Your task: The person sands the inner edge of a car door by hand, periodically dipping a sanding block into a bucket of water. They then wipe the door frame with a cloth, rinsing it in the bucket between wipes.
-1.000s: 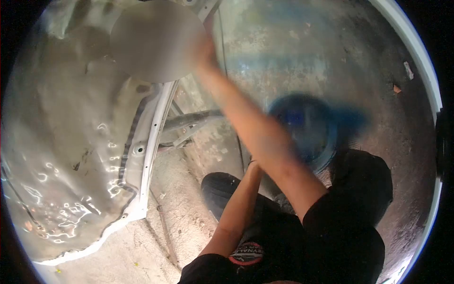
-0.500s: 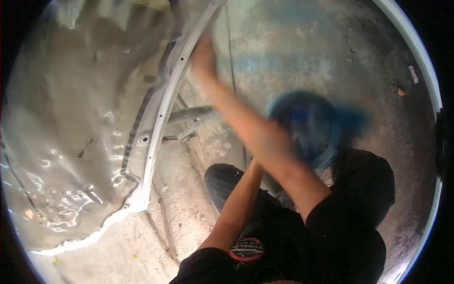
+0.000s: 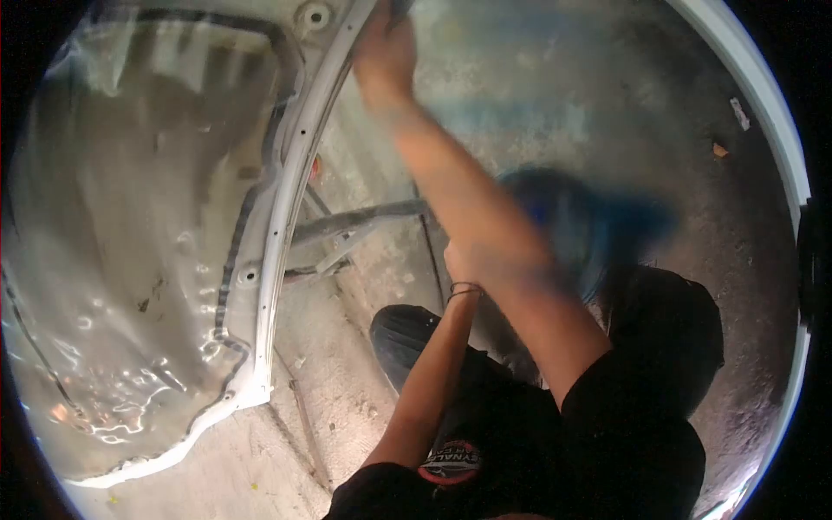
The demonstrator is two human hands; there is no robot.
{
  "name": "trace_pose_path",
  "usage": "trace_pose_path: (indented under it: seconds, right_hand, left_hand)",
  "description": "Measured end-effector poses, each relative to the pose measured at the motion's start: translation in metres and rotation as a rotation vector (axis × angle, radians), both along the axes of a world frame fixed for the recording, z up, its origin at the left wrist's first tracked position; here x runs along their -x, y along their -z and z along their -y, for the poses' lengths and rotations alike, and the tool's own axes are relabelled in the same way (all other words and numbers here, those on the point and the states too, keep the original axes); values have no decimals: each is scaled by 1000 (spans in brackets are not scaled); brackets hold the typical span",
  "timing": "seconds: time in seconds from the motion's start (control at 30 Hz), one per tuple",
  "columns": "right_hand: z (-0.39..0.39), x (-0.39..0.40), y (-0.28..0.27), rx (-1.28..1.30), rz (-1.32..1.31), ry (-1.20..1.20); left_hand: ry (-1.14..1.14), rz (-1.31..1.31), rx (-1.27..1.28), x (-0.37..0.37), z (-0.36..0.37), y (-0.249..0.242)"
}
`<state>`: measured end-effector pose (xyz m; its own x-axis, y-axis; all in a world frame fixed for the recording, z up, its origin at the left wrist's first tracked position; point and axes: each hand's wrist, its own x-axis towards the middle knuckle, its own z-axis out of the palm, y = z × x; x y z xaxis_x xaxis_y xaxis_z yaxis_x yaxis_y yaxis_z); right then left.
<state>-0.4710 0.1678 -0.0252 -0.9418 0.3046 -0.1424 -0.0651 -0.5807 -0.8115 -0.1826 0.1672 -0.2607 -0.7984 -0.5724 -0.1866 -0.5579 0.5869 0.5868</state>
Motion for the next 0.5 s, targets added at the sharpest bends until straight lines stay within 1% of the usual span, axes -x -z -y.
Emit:
trace_pose_path:
  seconds: [0.03, 0.07, 0.1, 0.13, 0.17, 0.2, 0.23, 0.27, 0.3, 0.37, 0.4, 0.43, 0.5]
  right_hand:
    - [-1, -13, -7, 144, -68, 22]
    - [-4, -14, -12, 290, -140, 46]
    - [-10, 6, -10, 294, -150, 62]
    - [-24, 37, -7, 248, -79, 2]
    - [-36, 73, -2, 201, -11, -56]
    - [-46, 112, 6, 203, -19, -41]
    - [-50, 154, 21, 19, 18, -25]
    - [-52, 176, 30, -163, 57, -9]
    - [-47, 172, 32, -163, 55, -7]
    - [-39, 137, 22, 6, -76, 180]
    - [-45, 118, 13, 6, 19, -27]
    - [-46, 118, 11, 11, 22, -26]
    - [-44, 125, 14, -40, -31, 98]
  left_hand:
    - [9, -1, 1, -3, 0, 1]
    - [94, 28, 55, -4, 1, 0]
    - [186, 54, 110, 0, 1, -6]
    - [203, 48, 114, 3, -4, -10]
    - [87, 54, 92, 10, -14, -25]
    - [-33, 61, 68, 15, -21, -34]
    - [-23, 59, 71, 12, -18, -27]
    - [-14, -22, 10, 8, -10, -10]
    - [-9, -104, -55, 3, -4, 4]
    - [-12, -108, -64, -6, 3, 21]
    - [-16, -111, -68, -4, 6, 24]
    - [-15, -108, -63, -2, 4, 19]
    - [12, 60, 13, 0, 1, 5]
